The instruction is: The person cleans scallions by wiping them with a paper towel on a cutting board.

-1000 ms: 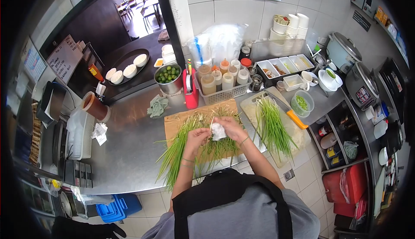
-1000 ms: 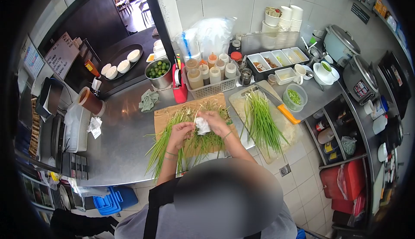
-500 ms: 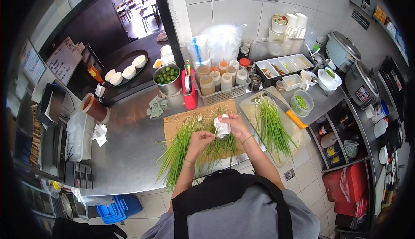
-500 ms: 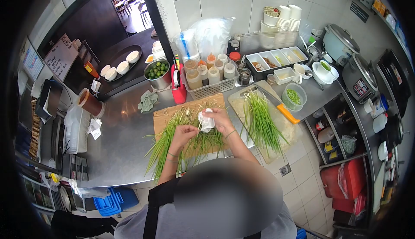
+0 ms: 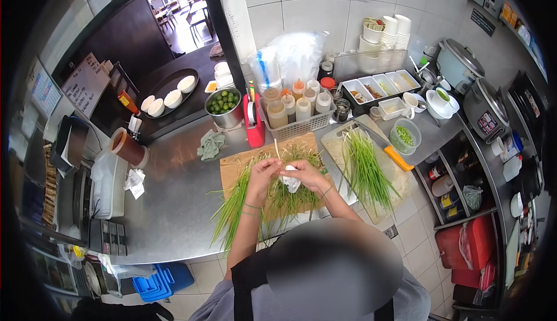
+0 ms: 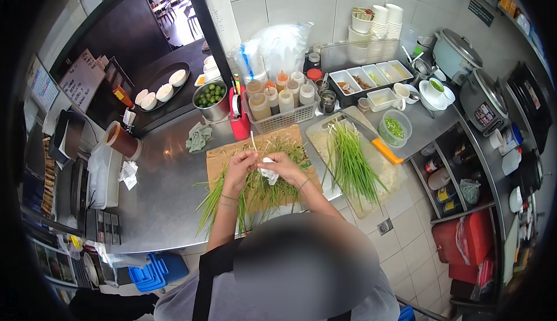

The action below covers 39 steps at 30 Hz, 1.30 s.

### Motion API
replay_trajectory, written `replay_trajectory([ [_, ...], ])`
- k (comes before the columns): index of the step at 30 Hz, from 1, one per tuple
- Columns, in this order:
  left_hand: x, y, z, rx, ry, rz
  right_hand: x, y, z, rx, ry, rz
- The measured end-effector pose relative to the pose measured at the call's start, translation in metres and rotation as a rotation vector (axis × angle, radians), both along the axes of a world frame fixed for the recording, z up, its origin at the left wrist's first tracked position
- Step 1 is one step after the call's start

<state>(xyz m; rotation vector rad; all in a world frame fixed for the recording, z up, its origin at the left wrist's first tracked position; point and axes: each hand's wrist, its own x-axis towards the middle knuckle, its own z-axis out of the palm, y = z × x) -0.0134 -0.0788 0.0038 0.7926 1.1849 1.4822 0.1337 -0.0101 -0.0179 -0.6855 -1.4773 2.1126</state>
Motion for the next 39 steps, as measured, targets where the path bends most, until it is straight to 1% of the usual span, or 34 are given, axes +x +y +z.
replay_trajectory([
  [2,-0.005,0.004,-0.003,0.026,-0.067,0.06,0.001,-0.003,0.006,-0.019,0.012,-0.063],
  [4,-0.014,0.006,0.0,0.065,-0.163,0.139,0.006,-0.003,0.008,0.046,-0.002,-0.059],
  [7,-0.026,0.005,0.012,0.147,-0.222,0.217,0.015,-0.002,0.003,0.123,-0.04,-0.054],
  [11,-0.038,0.004,0.021,0.157,-0.217,0.271,0.026,-0.006,-0.005,0.184,-0.057,-0.077],
  [14,-0.033,0.003,0.027,0.185,-0.158,0.306,0.03,-0.011,0.001,0.21,-0.06,-0.156],
  [16,-0.02,0.0,0.037,0.194,-0.074,0.34,0.03,-0.012,-0.003,0.053,0.009,-0.273],
  [17,-0.016,0.001,0.033,0.244,0.017,0.357,0.03,-0.011,-0.006,-0.023,0.048,-0.342],
  [20,0.013,-0.002,0.055,0.402,0.117,0.395,0.023,0.001,-0.034,-0.348,0.332,-0.494],
  [21,0.021,-0.001,0.063,0.412,0.118,0.4,0.024,0.002,-0.038,-0.306,0.255,-0.578],
  [24,0.058,0.014,0.077,0.235,0.116,0.084,0.033,-0.012,0.001,0.183,-0.216,-0.544],
  [25,0.073,0.026,0.071,0.207,0.096,-0.083,0.023,0.002,-0.044,0.536,-0.153,-0.651],
  [26,0.091,0.044,0.059,0.178,0.076,-0.246,0.02,0.004,-0.06,0.617,-0.165,-0.693],
  [28,0.13,0.082,0.041,-0.038,-0.012,-0.454,0.015,0.005,-0.082,0.78,-0.181,-0.769],
  [30,0.157,0.128,-0.006,-0.032,0.093,-0.521,0.016,0.005,-0.114,0.731,-0.137,-0.599],
  [32,0.172,0.169,-0.045,-0.09,0.34,-0.495,0.022,-0.003,-0.101,0.77,-0.199,-0.548],
  [34,0.172,0.208,-0.084,-0.136,0.819,-0.502,0.025,-0.009,-0.091,0.634,-0.166,-0.577],
  [35,0.173,0.202,-0.078,-0.189,1.003,-0.386,0.023,-0.012,-0.088,0.56,-0.144,-0.571],
  [36,0.179,0.196,-0.072,-0.257,1.183,-0.267,0.024,-0.014,-0.089,0.552,-0.09,-0.574],
  [37,0.183,0.214,-0.113,-0.216,1.198,-0.282,0.027,-0.016,-0.09,0.539,-0.039,-0.578],
  [38,0.185,0.2,-0.087,-0.219,1.112,-0.353,0.027,-0.016,-0.096,0.538,0.0,-0.529],
  [39,0.188,0.204,-0.094,-0.119,1.097,-0.444,0.025,-0.015,-0.102,0.538,0.041,-0.49],
])
